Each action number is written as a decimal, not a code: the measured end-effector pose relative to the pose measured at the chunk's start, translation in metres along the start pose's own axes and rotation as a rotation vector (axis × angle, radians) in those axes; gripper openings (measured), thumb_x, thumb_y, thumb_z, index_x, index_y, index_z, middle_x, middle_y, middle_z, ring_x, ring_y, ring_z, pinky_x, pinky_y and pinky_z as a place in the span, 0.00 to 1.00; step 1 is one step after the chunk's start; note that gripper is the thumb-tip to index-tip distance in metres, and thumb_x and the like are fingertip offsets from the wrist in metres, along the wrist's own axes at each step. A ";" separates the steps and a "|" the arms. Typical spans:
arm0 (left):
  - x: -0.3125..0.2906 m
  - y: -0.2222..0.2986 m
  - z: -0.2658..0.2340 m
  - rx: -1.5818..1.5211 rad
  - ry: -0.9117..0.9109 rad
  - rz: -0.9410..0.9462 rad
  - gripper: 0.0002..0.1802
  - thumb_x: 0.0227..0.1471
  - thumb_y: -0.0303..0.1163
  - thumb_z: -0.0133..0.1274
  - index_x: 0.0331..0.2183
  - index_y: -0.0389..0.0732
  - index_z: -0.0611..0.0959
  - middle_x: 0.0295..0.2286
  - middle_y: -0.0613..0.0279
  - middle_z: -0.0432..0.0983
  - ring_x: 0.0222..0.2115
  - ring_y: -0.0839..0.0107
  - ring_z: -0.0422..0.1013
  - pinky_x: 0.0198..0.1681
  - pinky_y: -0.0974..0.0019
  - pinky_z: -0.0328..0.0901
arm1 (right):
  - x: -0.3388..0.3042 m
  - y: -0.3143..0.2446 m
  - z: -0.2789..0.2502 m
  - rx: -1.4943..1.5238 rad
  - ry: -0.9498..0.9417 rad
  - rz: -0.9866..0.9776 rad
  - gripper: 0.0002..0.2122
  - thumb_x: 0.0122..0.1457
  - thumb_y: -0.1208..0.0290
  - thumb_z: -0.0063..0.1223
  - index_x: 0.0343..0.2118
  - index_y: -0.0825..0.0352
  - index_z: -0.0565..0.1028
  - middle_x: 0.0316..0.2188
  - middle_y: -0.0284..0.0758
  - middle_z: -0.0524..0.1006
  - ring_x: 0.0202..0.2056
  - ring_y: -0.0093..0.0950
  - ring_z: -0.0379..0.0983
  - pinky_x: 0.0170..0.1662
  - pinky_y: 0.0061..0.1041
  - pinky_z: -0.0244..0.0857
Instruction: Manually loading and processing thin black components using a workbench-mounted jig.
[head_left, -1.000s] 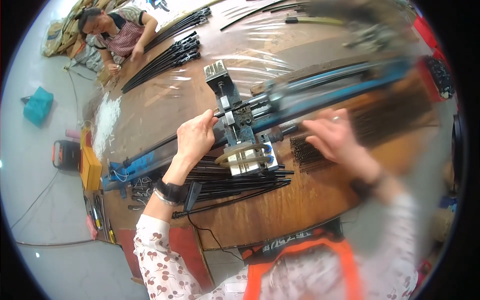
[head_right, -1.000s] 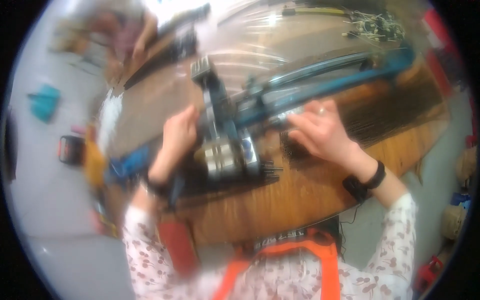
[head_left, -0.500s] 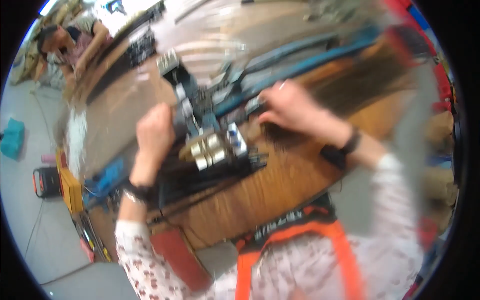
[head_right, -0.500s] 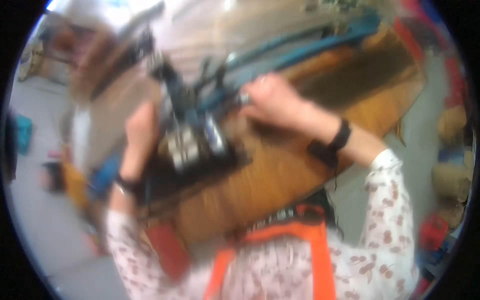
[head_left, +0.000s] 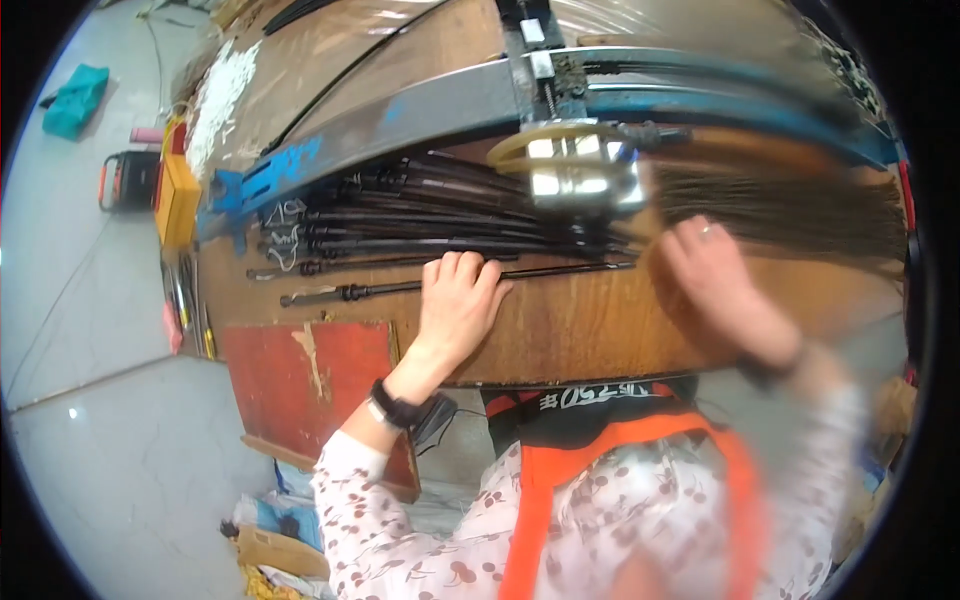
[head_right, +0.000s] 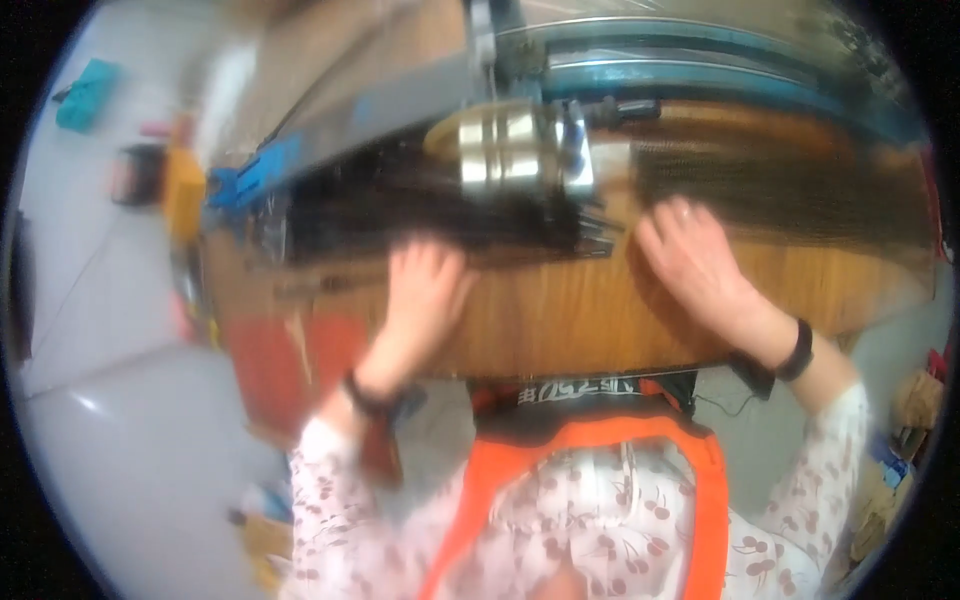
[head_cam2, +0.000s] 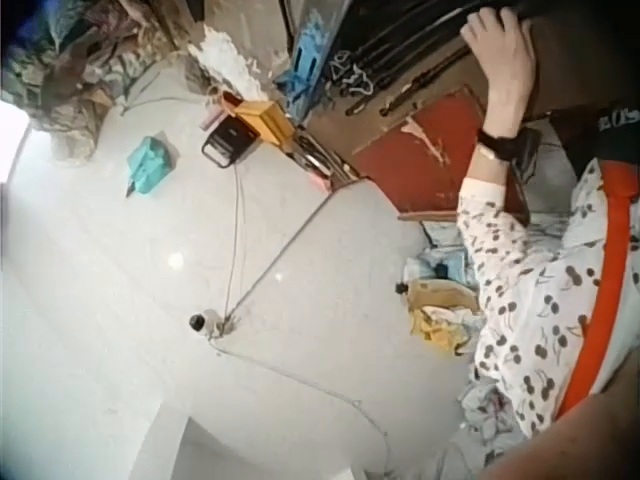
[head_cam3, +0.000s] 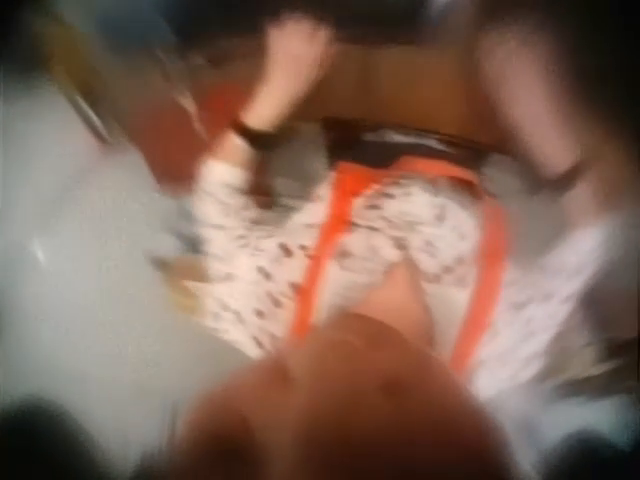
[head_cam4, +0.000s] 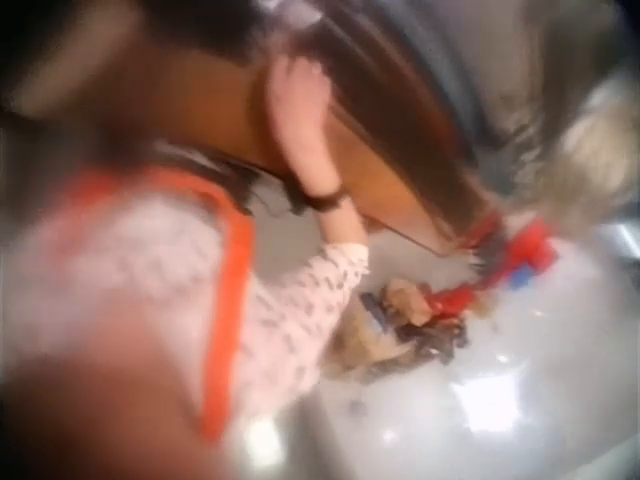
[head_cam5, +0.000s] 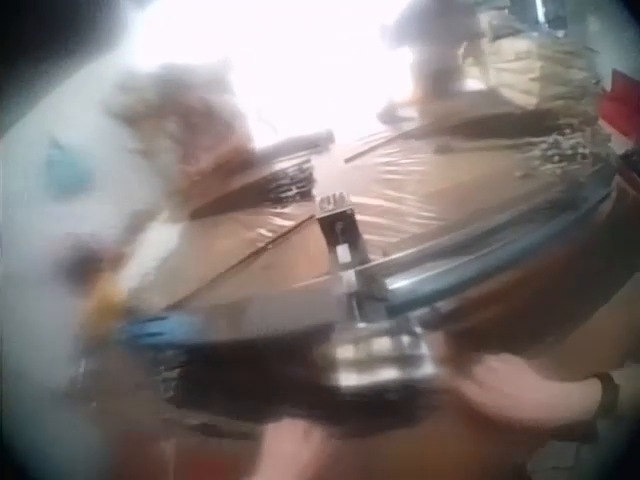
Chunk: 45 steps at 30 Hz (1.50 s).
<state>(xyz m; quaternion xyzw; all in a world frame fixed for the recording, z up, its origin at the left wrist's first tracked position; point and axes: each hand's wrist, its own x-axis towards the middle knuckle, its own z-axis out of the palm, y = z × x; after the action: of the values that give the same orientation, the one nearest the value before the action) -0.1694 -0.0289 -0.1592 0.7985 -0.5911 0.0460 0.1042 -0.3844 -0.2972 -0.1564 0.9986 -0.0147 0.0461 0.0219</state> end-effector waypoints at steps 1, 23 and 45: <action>0.001 0.002 0.006 0.006 0.002 0.000 0.11 0.48 0.35 0.61 0.30 0.43 0.76 0.30 0.60 0.68 0.36 0.60 0.65 0.38 0.57 0.60 | 0.002 0.003 0.000 0.030 -0.036 -0.016 0.13 0.44 0.73 0.54 0.34 0.65 0.70 0.32 0.39 0.69 0.37 0.36 0.68 0.37 0.34 0.63; 0.038 0.057 -0.031 -0.129 -0.118 0.246 0.28 0.49 0.27 0.58 0.54 0.48 0.77 0.26 0.61 0.65 0.28 0.62 0.69 0.23 0.60 0.67 | -0.048 0.017 0.010 0.850 0.476 0.111 0.11 0.56 0.75 0.59 0.43 0.66 0.79 0.26 0.36 0.77 0.31 0.36 0.71 0.35 0.33 0.67; 0.245 0.132 -0.094 0.111 0.029 0.638 0.27 0.49 0.29 0.60 0.53 0.44 0.77 0.22 0.61 0.68 0.24 0.62 0.70 0.26 0.59 0.66 | -0.111 0.192 -0.017 0.112 0.825 0.440 0.30 0.53 0.56 0.65 0.57 0.62 0.71 0.26 0.38 0.76 0.26 0.37 0.75 0.29 0.32 0.70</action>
<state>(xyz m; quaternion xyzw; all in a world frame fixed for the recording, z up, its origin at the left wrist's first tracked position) -0.2174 -0.2741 -0.0046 0.5768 -0.8066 0.1196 0.0492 -0.5021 -0.4855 -0.1412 0.8696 -0.2138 0.4434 -0.0383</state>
